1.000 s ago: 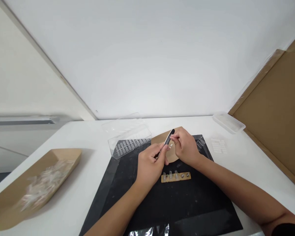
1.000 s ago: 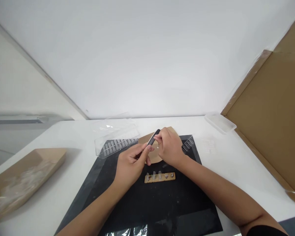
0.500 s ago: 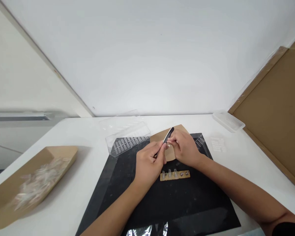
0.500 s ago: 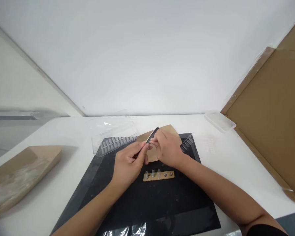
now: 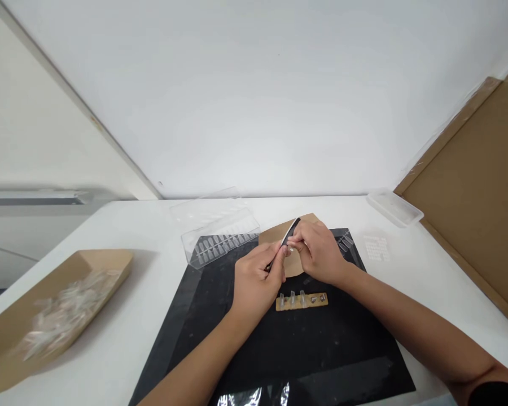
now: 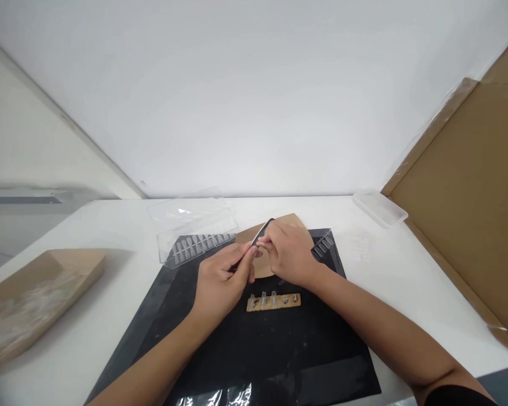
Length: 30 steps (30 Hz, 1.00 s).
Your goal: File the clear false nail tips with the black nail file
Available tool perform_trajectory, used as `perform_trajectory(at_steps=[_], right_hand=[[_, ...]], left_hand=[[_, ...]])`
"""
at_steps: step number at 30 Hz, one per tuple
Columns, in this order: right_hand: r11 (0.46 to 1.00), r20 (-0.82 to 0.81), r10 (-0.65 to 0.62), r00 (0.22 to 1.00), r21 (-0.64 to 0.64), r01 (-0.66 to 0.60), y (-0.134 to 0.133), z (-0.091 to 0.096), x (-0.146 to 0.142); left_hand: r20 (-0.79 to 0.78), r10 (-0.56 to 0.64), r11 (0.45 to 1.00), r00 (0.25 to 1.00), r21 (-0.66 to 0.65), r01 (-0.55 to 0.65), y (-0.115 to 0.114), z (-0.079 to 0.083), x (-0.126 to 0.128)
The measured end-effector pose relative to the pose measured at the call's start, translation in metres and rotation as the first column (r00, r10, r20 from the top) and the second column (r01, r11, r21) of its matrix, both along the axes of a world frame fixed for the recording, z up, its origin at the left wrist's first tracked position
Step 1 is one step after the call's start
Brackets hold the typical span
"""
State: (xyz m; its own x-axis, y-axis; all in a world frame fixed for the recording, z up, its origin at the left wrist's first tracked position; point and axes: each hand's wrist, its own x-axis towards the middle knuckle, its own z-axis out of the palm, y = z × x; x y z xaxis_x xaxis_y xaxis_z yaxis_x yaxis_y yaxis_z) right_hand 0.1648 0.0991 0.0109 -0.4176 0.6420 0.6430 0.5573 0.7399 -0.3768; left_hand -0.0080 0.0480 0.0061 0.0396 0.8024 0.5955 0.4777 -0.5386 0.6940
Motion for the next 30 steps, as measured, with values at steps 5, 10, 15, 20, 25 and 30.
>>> perform_trajectory(at_steps=[5,10,15,20,25,30], right_hand=[[1.0,-0.029,-0.026,0.999,-0.008,0.026,0.0,0.001,0.001],[0.998,-0.035,-0.065,0.997,-0.007,0.065,0.002,0.001,0.001],[1.0,-0.019,0.018,1.0,-0.025,-0.019,0.003,0.003,0.002],[0.998,-0.058,-0.066,0.996,-0.014,0.065,0.0,0.007,0.004],[0.999,-0.038,-0.035,0.999,-0.021,0.034,-0.004,0.009,0.004],[0.999,0.006,0.035,0.999,-0.036,-0.035,-0.005,0.01,0.002]], left_hand=[[-0.007,0.01,1.0,1.0,-0.001,-0.01,-0.001,0.001,0.0],[0.006,-0.002,1.0,1.0,-0.007,0.002,-0.001,-0.002,0.001],[0.034,0.009,1.0,0.999,-0.011,-0.008,-0.003,-0.003,0.003],[0.042,0.021,1.0,0.999,0.005,-0.021,-0.004,-0.003,0.005],[0.033,0.021,0.999,0.999,0.026,-0.022,-0.007,-0.001,0.004],[0.027,0.025,0.999,0.999,0.035,-0.026,-0.006,0.002,0.004]])
